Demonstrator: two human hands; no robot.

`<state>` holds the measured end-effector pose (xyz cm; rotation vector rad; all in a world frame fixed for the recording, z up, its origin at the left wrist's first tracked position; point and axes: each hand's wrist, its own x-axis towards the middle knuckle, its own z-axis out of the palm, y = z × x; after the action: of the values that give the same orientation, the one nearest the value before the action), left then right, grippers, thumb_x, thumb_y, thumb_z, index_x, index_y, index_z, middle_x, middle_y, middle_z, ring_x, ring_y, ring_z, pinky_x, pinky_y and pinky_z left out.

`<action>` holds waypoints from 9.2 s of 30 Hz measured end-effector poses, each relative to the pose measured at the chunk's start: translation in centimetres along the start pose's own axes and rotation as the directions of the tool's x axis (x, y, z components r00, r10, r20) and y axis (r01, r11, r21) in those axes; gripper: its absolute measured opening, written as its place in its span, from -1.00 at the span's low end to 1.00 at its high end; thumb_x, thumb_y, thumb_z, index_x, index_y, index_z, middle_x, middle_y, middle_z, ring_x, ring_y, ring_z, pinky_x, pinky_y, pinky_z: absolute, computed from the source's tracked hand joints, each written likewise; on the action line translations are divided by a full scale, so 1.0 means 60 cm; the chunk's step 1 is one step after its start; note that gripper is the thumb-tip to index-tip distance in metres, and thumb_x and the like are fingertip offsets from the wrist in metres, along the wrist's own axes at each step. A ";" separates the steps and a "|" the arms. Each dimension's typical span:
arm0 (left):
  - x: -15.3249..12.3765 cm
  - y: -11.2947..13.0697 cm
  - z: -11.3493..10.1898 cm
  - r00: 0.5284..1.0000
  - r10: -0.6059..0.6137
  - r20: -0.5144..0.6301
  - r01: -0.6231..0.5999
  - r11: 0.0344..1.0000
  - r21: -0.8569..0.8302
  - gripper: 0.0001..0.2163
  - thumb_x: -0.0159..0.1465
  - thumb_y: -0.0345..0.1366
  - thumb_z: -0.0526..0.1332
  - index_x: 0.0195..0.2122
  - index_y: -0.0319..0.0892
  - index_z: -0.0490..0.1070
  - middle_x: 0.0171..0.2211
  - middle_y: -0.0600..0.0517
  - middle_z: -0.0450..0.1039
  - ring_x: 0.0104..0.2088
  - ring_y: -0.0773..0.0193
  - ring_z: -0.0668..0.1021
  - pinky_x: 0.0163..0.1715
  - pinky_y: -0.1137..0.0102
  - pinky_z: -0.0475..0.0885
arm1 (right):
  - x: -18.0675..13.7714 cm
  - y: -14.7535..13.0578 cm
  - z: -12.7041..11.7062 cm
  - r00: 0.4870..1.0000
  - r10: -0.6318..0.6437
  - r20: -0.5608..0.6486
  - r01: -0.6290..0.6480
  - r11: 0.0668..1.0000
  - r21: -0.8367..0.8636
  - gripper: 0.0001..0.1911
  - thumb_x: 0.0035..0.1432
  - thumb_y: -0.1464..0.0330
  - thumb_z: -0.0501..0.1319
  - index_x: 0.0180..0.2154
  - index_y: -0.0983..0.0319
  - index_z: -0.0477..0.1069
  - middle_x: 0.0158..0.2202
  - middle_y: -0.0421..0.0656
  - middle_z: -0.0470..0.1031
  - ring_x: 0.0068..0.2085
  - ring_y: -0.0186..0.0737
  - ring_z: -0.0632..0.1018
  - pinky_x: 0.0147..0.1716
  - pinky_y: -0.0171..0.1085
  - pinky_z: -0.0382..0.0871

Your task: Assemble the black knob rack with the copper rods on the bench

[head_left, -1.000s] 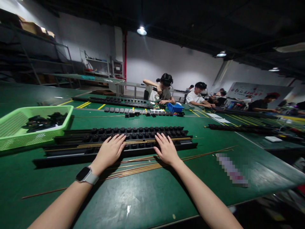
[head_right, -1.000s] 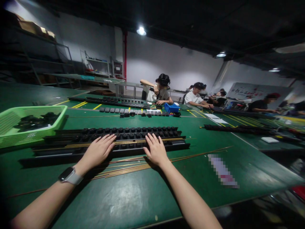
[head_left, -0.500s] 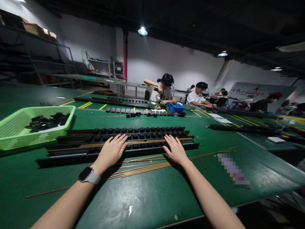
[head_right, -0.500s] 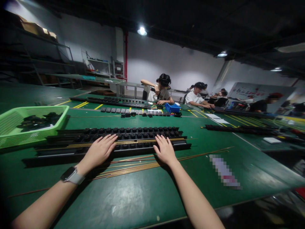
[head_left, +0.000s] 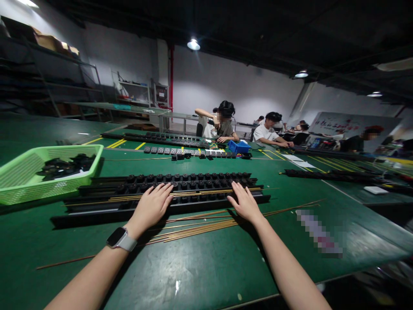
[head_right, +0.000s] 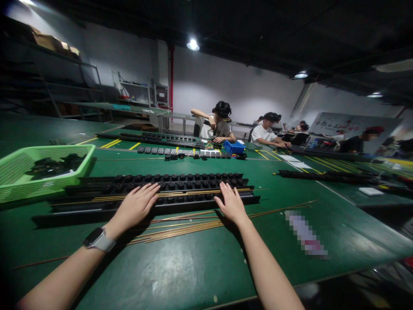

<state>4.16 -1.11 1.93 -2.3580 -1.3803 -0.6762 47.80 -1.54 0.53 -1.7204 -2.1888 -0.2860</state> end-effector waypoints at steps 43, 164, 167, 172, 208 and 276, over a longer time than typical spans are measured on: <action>0.000 0.003 0.002 1.000 -0.015 0.002 0.015 1.000 0.000 -0.51 0.58 -0.07 -0.06 0.41 -0.05 0.38 0.43 -0.03 0.37 0.42 -0.02 0.42 0.38 -0.04 0.30 | 0.004 -0.110 -0.008 0.978 -0.205 -0.049 0.204 0.978 -0.036 -0.31 0.52 0.18 0.07 0.56 0.19 0.05 0.56 -0.06 0.10 0.56 0.03 0.13 0.51 0.15 0.01; -0.082 -0.006 -0.017 0.996 -0.072 -0.046 0.077 0.987 0.137 -0.37 0.48 -0.07 0.11 0.55 -0.05 0.13 0.46 -0.18 0.31 0.42 -0.20 0.38 0.44 -0.29 0.02 | 0.033 -0.198 -0.027 0.948 -0.317 -0.038 0.319 0.946 0.059 -0.22 0.45 0.18 0.18 0.57 0.16 0.01 0.61 -0.09 -0.08 0.59 0.14 -0.02 0.54 0.26 -0.14; -0.083 -0.006 -0.014 0.996 -0.074 -0.052 0.080 0.988 0.130 -0.37 0.48 -0.07 0.10 0.55 -0.04 0.13 0.46 -0.18 0.32 0.41 -0.20 0.39 0.44 -0.29 0.01 | 0.018 -0.177 -0.010 0.950 -0.310 -0.026 0.311 0.950 0.039 -0.21 0.46 0.17 0.17 0.58 0.11 -0.02 0.61 -0.12 -0.04 0.59 0.10 0.00 0.54 0.27 -0.15; -0.083 -0.007 -0.012 0.996 -0.075 -0.051 0.081 0.988 0.128 -0.36 0.48 -0.08 0.10 0.55 -0.06 0.11 0.46 -0.18 0.32 0.42 -0.20 0.39 0.44 -0.31 0.02 | 0.013 -0.172 0.005 0.955 -0.291 -0.049 0.294 0.954 0.059 -0.22 0.48 0.15 0.15 0.58 0.13 -0.03 0.60 -0.12 0.00 0.59 0.03 0.02 0.56 0.21 -0.17; -0.078 -0.002 -0.022 0.996 -0.086 -0.040 0.090 0.989 0.118 -0.40 0.50 -0.06 0.05 0.52 -0.12 0.18 0.44 -0.19 0.35 0.39 -0.17 0.40 0.44 -0.27 0.02 | 0.006 -0.102 -0.019 0.997 -0.068 0.022 0.068 0.997 0.038 -0.29 0.49 0.13 0.11 0.55 0.12 0.07 0.58 -0.10 0.08 0.57 0.03 0.09 0.54 0.24 -0.19; -0.078 -0.004 -0.020 0.995 -0.092 -0.040 0.095 0.992 0.083 -0.38 0.49 -0.05 0.05 0.54 -0.08 0.16 0.44 -0.18 0.35 0.40 -0.19 0.41 0.45 -0.28 0.01 | -0.008 0.063 -0.039 0.949 0.277 0.154 -0.283 0.959 0.021 0.08 0.37 -0.18 0.15 0.60 0.17 -0.26 0.63 0.00 -0.19 0.61 0.11 -0.14 0.52 0.30 -0.31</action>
<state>1.70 -4.94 0.37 -2.2168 -1.4815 -0.6691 51.91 -1.87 2.28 -2.0563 -1.9944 -0.0382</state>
